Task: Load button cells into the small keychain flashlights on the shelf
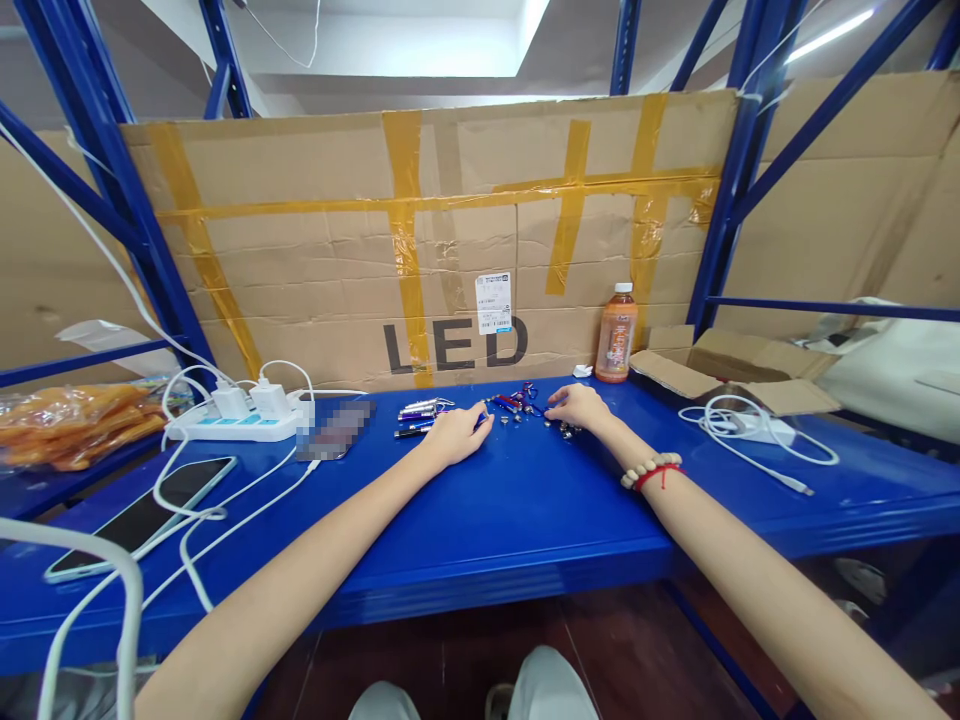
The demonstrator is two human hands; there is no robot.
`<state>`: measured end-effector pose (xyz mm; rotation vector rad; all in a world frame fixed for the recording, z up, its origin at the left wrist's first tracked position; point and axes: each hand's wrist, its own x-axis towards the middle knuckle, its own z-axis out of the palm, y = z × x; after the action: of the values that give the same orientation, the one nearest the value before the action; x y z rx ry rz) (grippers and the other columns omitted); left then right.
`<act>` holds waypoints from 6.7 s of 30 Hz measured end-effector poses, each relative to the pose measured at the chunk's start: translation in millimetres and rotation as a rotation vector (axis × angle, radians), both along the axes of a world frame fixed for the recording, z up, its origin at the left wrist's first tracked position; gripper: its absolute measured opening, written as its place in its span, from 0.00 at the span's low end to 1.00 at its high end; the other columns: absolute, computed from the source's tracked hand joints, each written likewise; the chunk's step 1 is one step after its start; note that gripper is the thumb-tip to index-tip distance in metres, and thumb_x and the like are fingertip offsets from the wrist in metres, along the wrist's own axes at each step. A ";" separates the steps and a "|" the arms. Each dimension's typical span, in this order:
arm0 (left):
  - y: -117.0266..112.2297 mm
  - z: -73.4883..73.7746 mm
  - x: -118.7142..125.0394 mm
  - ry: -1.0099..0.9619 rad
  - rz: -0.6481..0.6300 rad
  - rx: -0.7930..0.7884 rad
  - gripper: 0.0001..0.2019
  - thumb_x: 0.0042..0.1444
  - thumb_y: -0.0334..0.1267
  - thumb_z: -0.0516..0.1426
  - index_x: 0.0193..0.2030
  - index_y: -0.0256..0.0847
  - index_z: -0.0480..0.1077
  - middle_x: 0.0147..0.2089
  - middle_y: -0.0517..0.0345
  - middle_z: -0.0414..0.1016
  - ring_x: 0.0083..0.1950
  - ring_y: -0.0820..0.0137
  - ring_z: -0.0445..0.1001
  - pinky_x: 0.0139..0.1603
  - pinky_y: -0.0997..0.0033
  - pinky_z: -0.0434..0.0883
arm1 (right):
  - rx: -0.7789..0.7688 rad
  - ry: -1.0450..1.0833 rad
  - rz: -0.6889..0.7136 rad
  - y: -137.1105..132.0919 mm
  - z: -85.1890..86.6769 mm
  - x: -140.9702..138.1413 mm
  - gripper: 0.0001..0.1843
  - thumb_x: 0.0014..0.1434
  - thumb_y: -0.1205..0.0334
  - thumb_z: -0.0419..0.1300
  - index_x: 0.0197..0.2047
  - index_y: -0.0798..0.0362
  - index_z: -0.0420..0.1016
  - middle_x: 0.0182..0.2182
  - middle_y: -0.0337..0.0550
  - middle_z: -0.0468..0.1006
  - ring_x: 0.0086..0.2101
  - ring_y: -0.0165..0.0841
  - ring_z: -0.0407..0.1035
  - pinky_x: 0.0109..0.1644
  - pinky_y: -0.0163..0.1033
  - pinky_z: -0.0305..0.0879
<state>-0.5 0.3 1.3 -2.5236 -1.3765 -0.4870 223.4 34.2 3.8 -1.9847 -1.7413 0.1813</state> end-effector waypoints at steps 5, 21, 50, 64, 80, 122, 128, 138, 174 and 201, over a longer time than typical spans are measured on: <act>-0.2 -1.0 -2.9 -0.209 -0.016 0.014 0.14 0.60 0.44 0.38 0.39 0.43 0.61 0.25 0.61 0.69 0.28 0.69 0.70 0.28 0.74 0.61 | 0.103 0.039 0.035 -1.6 0.1 -1.1 0.12 0.44 0.61 0.59 0.35 0.50 0.76 0.31 0.40 0.77 0.34 0.32 0.71 0.35 0.32 0.64; 3.4 -1.5 -4.0 -0.246 0.026 -0.041 0.16 0.60 0.46 0.38 0.36 0.43 0.62 0.24 0.62 0.68 0.28 0.69 0.69 0.26 0.75 0.58 | 0.249 0.106 0.009 -5.0 4.8 -5.7 0.13 0.52 0.59 0.50 0.38 0.48 0.74 0.33 0.39 0.77 0.35 0.33 0.70 0.35 0.35 0.63; -1.7 2.9 2.5 0.078 -0.027 0.000 0.16 0.59 0.44 0.40 0.39 0.40 0.65 0.29 0.53 0.73 0.32 0.63 0.72 0.34 0.69 0.64 | 0.117 -0.106 0.290 -32.1 12.7 -45.1 0.12 0.50 0.53 0.53 0.27 0.47 0.76 0.25 0.36 0.77 0.30 0.31 0.70 0.29 0.31 0.59; 0.1 0.9 2.5 0.083 -0.028 0.016 0.15 0.58 0.43 0.41 0.39 0.40 0.65 0.30 0.53 0.74 0.32 0.64 0.72 0.34 0.70 0.64 | 0.314 -0.094 0.576 -9.8 -6.7 -41.8 0.14 0.49 0.58 0.57 0.40 0.50 0.73 0.37 0.42 0.73 0.38 0.31 0.67 0.41 0.35 0.62; -1.7 0.9 1.7 0.068 -0.051 0.028 0.15 0.58 0.43 0.41 0.38 0.40 0.65 0.29 0.53 0.74 0.32 0.64 0.73 0.33 0.69 0.65 | 0.328 -0.054 0.665 -6.0 -11.7 -41.8 0.12 0.50 0.62 0.56 0.39 0.53 0.73 0.39 0.44 0.74 0.39 0.33 0.68 0.45 0.39 0.62; -2.7 1.5 1.9 0.146 -0.017 0.043 0.16 0.59 0.43 0.40 0.41 0.40 0.64 0.33 0.53 0.75 0.36 0.63 0.73 0.35 0.67 0.67 | 0.176 -0.010 0.726 -10.9 -7.2 -48.0 0.15 0.46 0.72 0.54 0.39 0.54 0.73 0.32 0.43 0.77 0.34 0.32 0.70 0.39 0.36 0.65; -0.7 0.0 1.9 0.141 -0.015 0.057 0.16 0.59 0.43 0.40 0.41 0.40 0.65 0.33 0.52 0.75 0.36 0.62 0.73 0.34 0.67 0.67 | 0.142 0.103 0.801 -7.1 -8.5 -49.7 0.14 0.45 0.74 0.55 0.37 0.58 0.73 0.29 0.44 0.77 0.30 0.30 0.70 0.37 0.34 0.66; -1.4 0.2 1.7 0.128 -0.018 0.047 0.16 0.59 0.43 0.40 0.40 0.41 0.65 0.32 0.54 0.75 0.35 0.63 0.73 0.34 0.67 0.67 | 0.139 0.131 0.754 -13.3 -3.3 -52.2 0.12 0.42 0.70 0.60 0.35 0.59 0.72 0.26 0.43 0.76 0.26 0.29 0.69 0.33 0.34 0.66; -2.2 1.3 1.4 0.159 -0.029 0.035 0.14 0.58 0.42 0.41 0.41 0.41 0.64 0.33 0.54 0.74 0.36 0.63 0.73 0.35 0.68 0.66 | 0.180 -0.079 0.636 -27.9 5.0 -55.0 0.12 0.49 0.56 0.55 0.34 0.50 0.75 0.27 0.39 0.76 0.28 0.29 0.68 0.28 0.31 0.58; -1.4 1.6 1.3 0.155 -0.038 0.028 0.13 0.58 0.42 0.42 0.37 0.41 0.64 0.32 0.53 0.74 0.35 0.63 0.73 0.34 0.68 0.66 | 0.155 -0.114 0.636 -31.4 7.7 -56.5 0.11 0.49 0.57 0.54 0.30 0.50 0.76 0.26 0.40 0.76 0.28 0.29 0.67 0.26 0.30 0.57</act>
<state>0.8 -1.1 2.9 -2.5096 -1.2594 -0.3076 166.9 2.8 11.5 -1.3021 -2.3341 0.1379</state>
